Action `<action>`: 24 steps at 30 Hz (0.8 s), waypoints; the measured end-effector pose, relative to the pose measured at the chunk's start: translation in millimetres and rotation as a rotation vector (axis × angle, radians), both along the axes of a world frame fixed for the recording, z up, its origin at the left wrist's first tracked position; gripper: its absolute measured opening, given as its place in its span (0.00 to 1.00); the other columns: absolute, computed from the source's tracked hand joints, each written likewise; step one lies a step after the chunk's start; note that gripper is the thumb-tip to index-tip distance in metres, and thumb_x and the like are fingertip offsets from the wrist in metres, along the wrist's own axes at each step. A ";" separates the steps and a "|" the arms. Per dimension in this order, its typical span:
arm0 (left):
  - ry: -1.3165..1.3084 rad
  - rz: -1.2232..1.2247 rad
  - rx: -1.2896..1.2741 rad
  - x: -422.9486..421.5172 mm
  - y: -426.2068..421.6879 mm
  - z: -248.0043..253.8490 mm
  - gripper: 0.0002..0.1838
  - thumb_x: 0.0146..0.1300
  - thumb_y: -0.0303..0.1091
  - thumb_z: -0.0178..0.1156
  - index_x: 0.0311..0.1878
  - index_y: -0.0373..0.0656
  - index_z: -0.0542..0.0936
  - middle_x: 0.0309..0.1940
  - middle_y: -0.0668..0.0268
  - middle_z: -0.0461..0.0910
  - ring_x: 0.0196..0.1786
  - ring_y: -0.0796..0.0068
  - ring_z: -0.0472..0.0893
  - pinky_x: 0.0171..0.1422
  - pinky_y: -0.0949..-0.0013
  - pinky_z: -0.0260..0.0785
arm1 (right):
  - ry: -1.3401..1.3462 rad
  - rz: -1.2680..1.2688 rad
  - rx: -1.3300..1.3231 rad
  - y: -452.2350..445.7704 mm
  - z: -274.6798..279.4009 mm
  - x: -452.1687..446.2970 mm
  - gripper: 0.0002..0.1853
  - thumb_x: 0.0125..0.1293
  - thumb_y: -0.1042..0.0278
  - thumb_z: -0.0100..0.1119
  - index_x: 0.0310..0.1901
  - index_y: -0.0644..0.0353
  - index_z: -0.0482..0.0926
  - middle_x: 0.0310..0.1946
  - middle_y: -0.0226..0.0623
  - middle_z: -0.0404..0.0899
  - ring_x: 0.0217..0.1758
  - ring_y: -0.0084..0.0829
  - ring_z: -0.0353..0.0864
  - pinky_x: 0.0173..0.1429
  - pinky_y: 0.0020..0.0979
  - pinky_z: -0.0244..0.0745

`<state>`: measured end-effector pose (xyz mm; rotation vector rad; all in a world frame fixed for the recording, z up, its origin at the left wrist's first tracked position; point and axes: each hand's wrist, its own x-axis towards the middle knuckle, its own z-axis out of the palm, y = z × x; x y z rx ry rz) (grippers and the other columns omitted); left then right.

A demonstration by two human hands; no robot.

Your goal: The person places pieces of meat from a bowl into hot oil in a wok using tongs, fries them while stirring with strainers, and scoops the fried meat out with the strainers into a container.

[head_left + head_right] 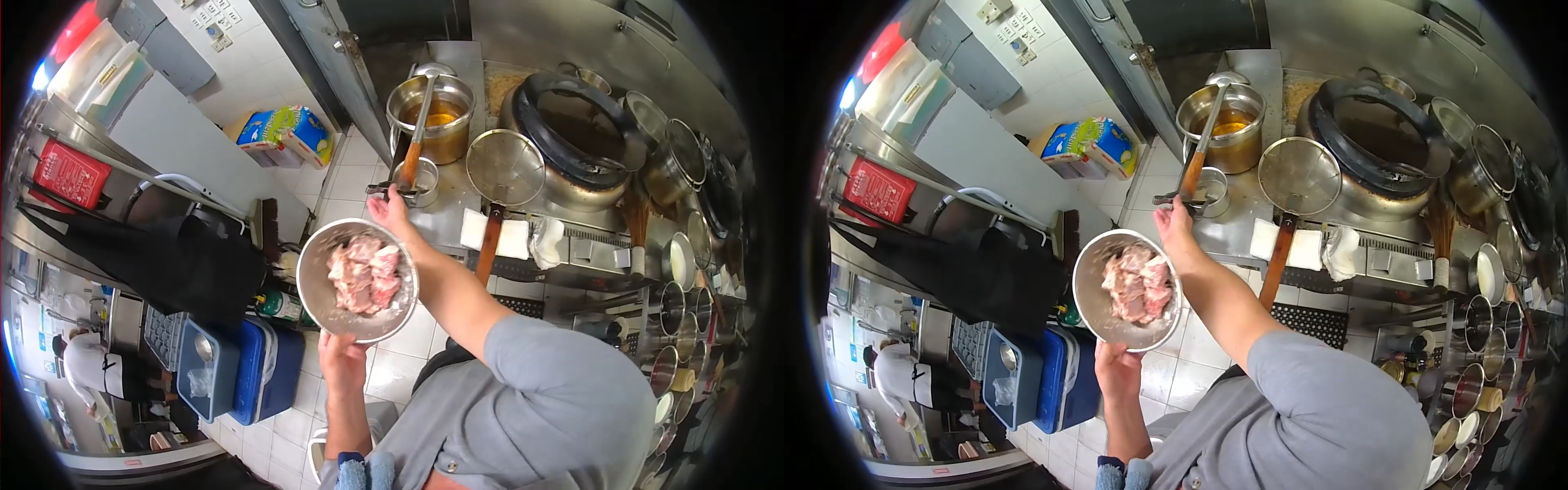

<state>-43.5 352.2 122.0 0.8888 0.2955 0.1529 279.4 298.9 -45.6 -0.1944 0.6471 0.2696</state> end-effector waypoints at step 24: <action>0.095 -0.465 -0.020 71.1 -89.8 -17.4 0.26 0.52 0.25 0.50 0.59 0.38 0.68 0.52 0.59 0.76 0.49 0.65 0.80 0.51 0.58 0.76 | -0.332 0.468 -0.687 -351.8 106.2 -242.9 0.18 0.65 0.71 0.52 0.56 0.65 0.71 0.44 0.47 0.81 0.33 0.23 0.80 0.25 0.17 0.67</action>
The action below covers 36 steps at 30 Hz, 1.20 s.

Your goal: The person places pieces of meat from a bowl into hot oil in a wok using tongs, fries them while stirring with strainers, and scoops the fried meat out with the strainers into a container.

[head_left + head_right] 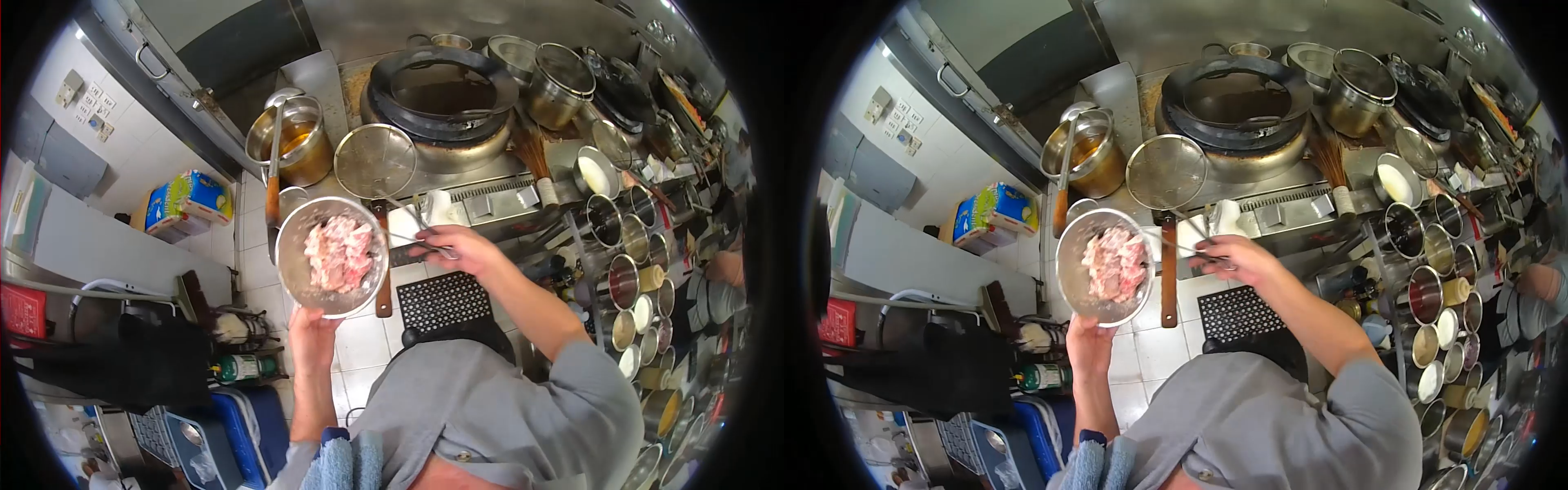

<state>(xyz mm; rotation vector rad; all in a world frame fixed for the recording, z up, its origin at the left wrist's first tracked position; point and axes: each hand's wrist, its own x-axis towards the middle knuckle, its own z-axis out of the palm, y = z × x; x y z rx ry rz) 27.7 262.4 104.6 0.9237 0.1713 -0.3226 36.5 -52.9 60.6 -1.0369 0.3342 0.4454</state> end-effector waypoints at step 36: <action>-0.139 -0.034 -0.051 94.4 -318.5 -24.7 0.10 0.57 0.20 0.48 0.42 0.35 0.73 0.42 0.59 0.79 0.43 0.68 0.82 0.45 0.61 0.81 | -1.018 0.394 -1.761 -293.3 210.2 83.1 0.09 0.61 0.66 0.57 0.35 0.63 0.80 0.25 0.49 0.77 0.31 0.50 0.77 0.37 0.42 0.70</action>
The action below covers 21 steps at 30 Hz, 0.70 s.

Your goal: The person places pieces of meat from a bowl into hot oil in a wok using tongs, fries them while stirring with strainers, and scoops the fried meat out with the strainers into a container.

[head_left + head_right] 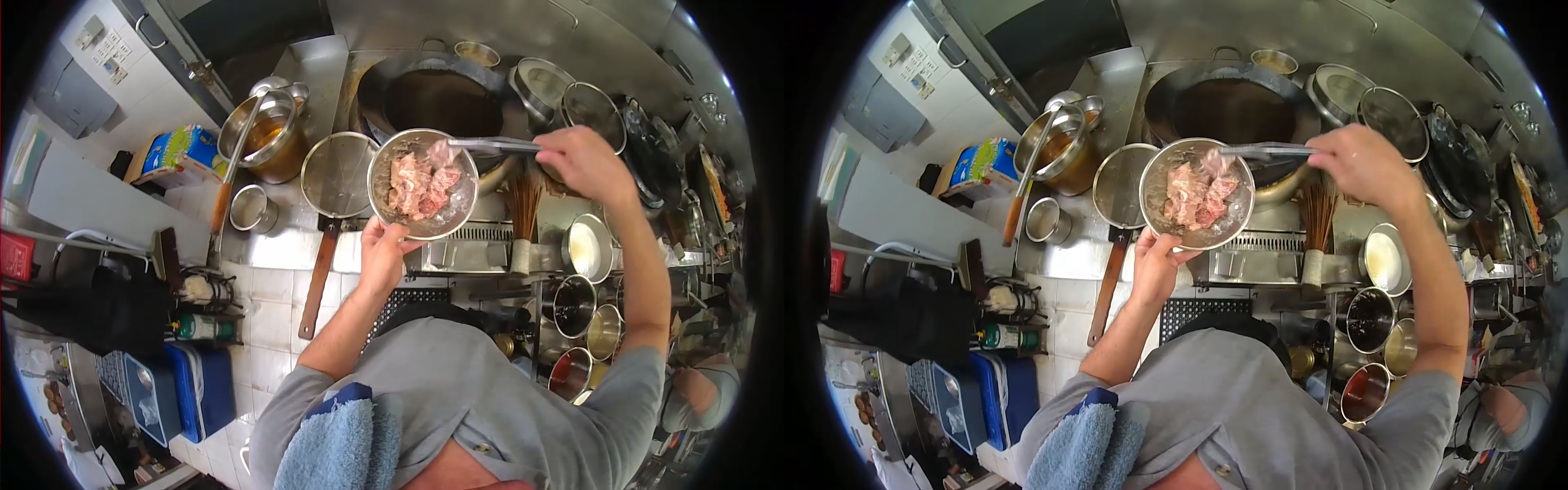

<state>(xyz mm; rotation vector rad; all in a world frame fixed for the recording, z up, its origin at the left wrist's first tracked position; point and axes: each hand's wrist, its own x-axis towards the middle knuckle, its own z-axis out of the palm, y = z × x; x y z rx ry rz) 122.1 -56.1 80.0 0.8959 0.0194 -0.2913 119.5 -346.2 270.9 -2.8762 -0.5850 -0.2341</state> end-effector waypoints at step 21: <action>0.105 0.150 -0.028 15.8 38.7 2.3 0.09 0.58 0.20 0.48 0.41 0.38 0.72 0.44 0.60 0.77 0.46 0.67 0.80 0.48 0.57 0.80 | 0.206 -0.471 -0.322 -8.2 -96.4 211.8 0.17 0.62 0.58 0.54 0.43 0.61 0.82 0.45 0.48 0.81 0.52 0.44 0.80 0.55 0.42 0.75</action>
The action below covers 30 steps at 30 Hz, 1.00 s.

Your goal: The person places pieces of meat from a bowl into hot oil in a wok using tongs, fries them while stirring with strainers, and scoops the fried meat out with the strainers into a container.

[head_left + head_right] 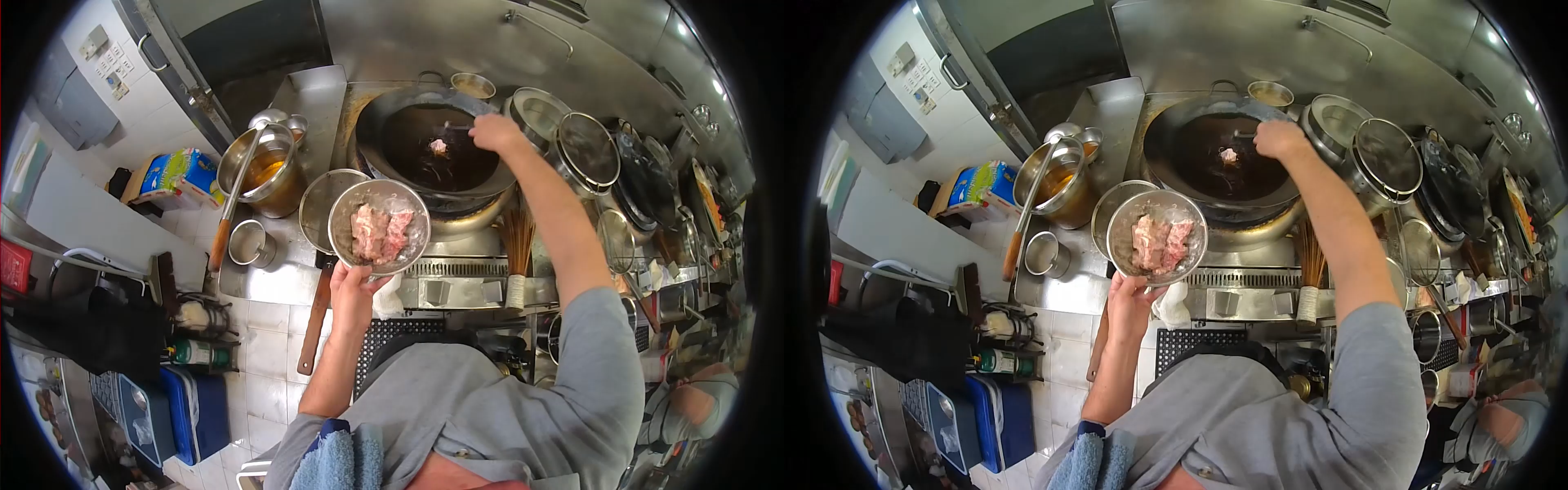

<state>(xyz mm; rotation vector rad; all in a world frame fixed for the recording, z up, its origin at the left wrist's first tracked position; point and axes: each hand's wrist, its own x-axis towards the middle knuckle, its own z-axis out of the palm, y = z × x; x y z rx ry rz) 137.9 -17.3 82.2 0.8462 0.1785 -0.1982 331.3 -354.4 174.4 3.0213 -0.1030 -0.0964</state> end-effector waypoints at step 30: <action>-0.067 -0.001 -0.065 10.6 -64.4 30.6 0.11 0.57 0.18 0.50 0.44 0.39 0.71 0.45 0.62 0.75 0.46 0.71 0.78 0.51 0.56 0.79 | -0.337 0.459 0.068 -12.2 187.8 -157.6 0.12 0.57 0.62 0.61 0.38 0.60 0.83 0.28 0.45 0.80 0.36 0.46 0.77 0.43 0.42 0.71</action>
